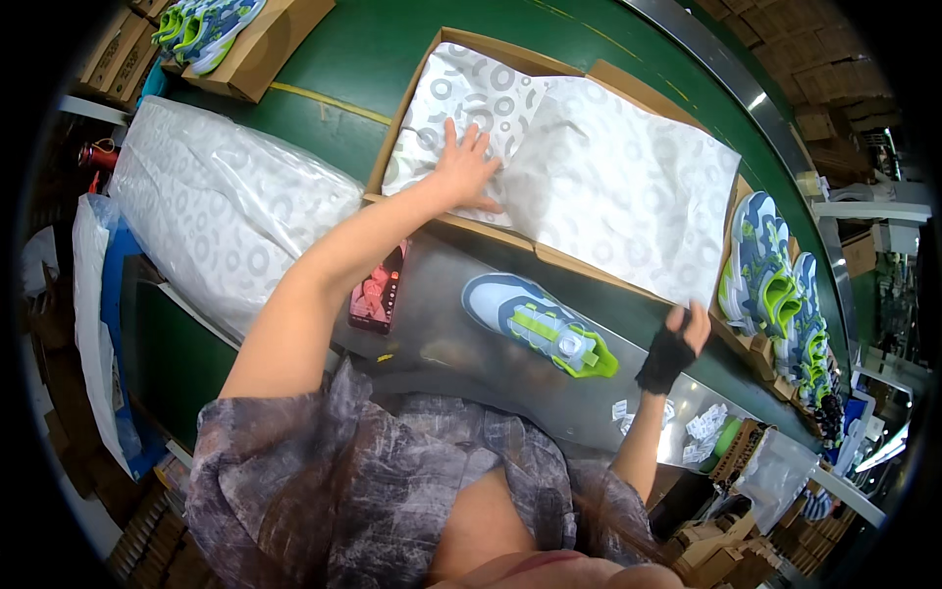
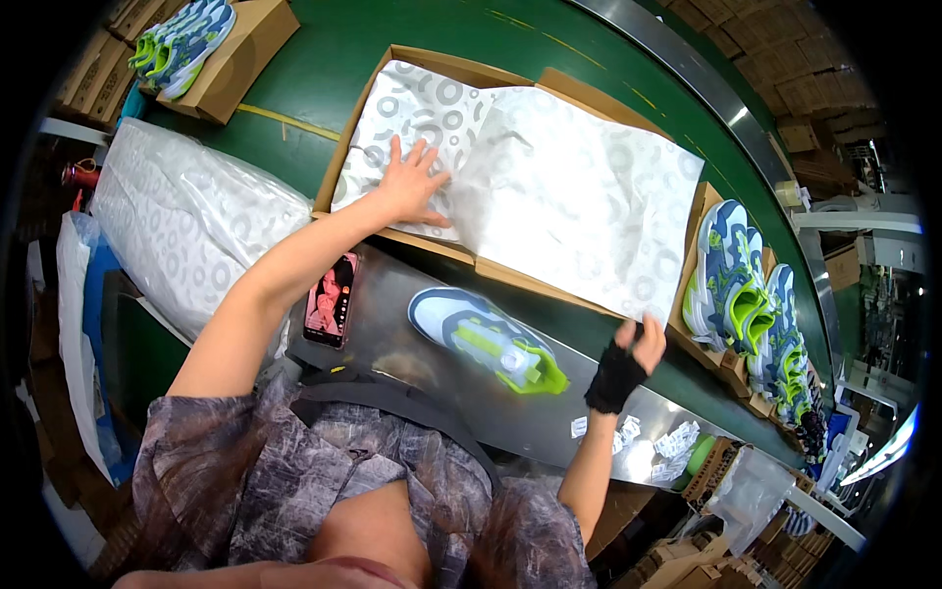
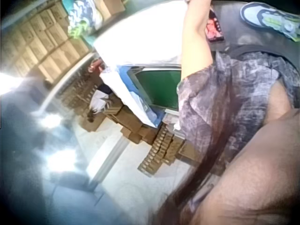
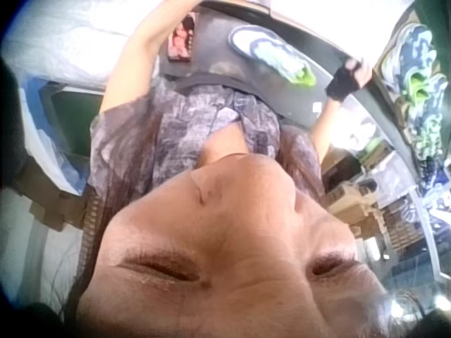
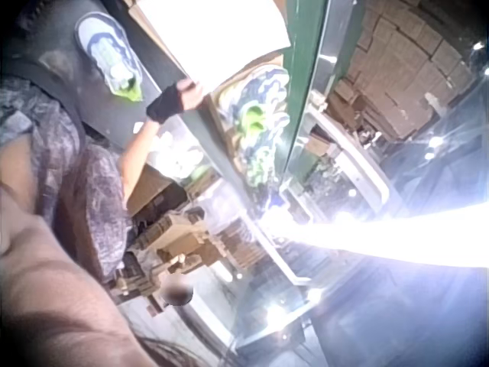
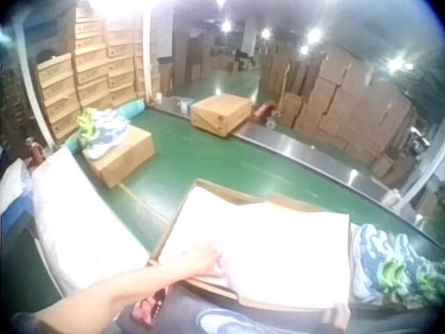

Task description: The person places pairs of sneakers into cardboard boxes on a conveyor belt. They line each box with tissue paper, insert the shoes, and close the box before moving it along the belt. The process is repeated for multiple pairs of shoes.

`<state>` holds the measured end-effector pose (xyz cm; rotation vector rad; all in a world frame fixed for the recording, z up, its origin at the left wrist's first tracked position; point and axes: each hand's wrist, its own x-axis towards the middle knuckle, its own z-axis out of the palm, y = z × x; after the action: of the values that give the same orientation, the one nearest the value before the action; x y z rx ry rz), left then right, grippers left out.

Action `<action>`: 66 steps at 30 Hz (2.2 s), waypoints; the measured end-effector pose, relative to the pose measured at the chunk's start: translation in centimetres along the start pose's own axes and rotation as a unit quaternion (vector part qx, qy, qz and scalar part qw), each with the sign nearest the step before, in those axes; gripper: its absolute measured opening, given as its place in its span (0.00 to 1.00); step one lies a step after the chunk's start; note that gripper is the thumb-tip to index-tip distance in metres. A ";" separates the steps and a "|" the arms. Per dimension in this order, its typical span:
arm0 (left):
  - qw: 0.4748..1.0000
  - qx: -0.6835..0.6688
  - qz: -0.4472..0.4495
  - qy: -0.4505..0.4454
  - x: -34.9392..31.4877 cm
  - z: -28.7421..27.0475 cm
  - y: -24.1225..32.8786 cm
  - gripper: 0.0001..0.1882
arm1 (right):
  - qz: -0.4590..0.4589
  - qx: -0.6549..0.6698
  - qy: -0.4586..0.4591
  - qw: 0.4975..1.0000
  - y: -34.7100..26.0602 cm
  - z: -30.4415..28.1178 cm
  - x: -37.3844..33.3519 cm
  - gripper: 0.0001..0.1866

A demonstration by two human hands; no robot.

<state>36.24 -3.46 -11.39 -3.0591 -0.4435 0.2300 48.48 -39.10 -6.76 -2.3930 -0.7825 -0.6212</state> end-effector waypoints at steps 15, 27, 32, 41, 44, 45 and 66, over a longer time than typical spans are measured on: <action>0.736 -0.676 0.033 0.026 -11.5 -6.2 6.5 0.30 | 0.289 0.617 -0.320 0.658 -9.6 -3.6 -0.9 0.26; 0.410 -0.890 -0.195 0.047 2.9 -4.6 -1.6 0.33 | 0.590 0.618 -0.129 0.504 -8.7 6.4 0.2 0.15; 0.568 -0.761 -0.265 -0.167 4.7 0.3 2.8 0.33 | 0.476 0.557 -0.098 0.674 -9.8 5.9 0.7 0.09; 0.535 -0.762 -0.288 0.226 -2.2 -2.0 -2.2 0.25 | -0.125 -0.036 -0.172 0.977 -10.7 7.2 1.4 0.34; 0.636 -0.694 -0.285 0.180 -1.9 -0.7 -1.3 0.32 | -0.168 -0.032 -0.179 0.969 -10.5 9.5 -0.5 0.32; 0.626 -0.720 -0.232 0.190 -1.6 -0.5 0.0 0.33 | -0.166 -0.021 -0.178 0.970 -10.5 9.6 -0.6 0.30; 0.339 -0.928 -0.155 -0.008 -4.7 -7.7 -0.3 0.38 | -0.217 0.066 -0.006 0.974 -13.1 -2.2 10.0 0.37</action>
<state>32.87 -4.69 -3.15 -4.0500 -3.2998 -1.2520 46.78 -27.59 5.07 -2.1178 -1.3263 -0.6972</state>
